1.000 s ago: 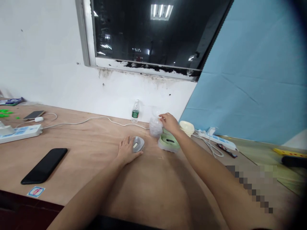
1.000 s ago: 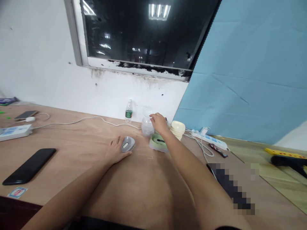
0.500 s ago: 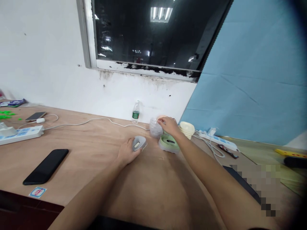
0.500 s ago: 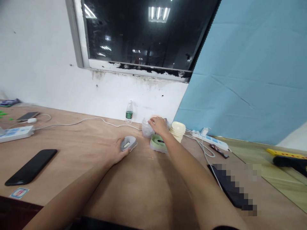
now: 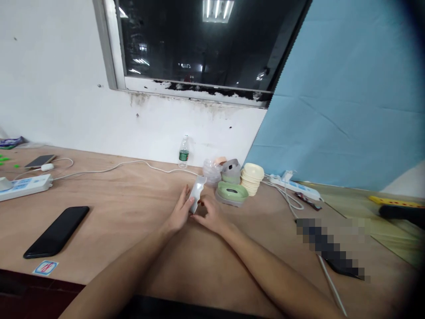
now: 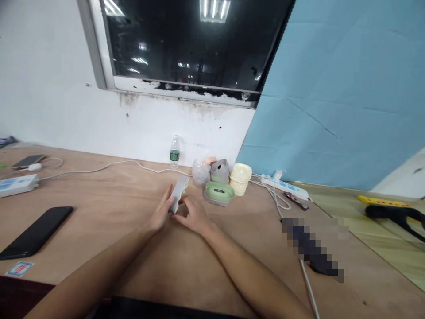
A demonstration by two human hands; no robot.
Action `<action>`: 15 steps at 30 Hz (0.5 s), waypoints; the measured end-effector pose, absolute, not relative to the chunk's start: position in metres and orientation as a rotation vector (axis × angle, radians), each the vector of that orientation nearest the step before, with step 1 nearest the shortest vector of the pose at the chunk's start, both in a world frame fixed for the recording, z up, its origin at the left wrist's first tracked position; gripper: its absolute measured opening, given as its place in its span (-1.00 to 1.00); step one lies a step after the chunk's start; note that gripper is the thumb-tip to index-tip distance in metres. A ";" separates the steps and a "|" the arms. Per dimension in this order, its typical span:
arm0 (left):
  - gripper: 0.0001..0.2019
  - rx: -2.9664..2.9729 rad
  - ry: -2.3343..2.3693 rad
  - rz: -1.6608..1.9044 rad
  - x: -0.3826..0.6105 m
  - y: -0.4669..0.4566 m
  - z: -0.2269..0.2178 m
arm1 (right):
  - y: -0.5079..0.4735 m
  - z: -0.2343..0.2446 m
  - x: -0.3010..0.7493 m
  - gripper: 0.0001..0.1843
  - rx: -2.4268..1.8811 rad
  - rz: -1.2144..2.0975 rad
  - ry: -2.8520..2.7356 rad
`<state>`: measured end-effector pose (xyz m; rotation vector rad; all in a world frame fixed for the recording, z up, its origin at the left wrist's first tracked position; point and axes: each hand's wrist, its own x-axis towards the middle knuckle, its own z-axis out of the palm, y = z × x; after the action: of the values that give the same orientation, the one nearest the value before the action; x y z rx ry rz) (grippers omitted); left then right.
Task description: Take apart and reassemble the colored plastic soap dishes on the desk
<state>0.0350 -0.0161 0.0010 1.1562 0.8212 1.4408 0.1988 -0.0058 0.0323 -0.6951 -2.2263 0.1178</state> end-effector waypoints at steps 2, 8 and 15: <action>-0.21 1.148 0.791 1.469 0.036 -0.017 0.004 | -0.009 0.027 0.202 -0.65 -0.682 0.147 -2.216; -0.24 1.105 0.711 1.412 0.030 -0.014 0.008 | -0.011 0.025 0.213 -0.89 -0.558 0.172 -2.253; -0.35 1.052 0.743 1.453 0.025 -0.013 0.007 | -0.006 0.024 0.233 -0.89 -0.624 0.100 -2.079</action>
<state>0.0248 -0.0126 0.0067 1.0523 0.7435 1.4530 0.2335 -0.0060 0.0241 -0.6238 -2.0792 0.0999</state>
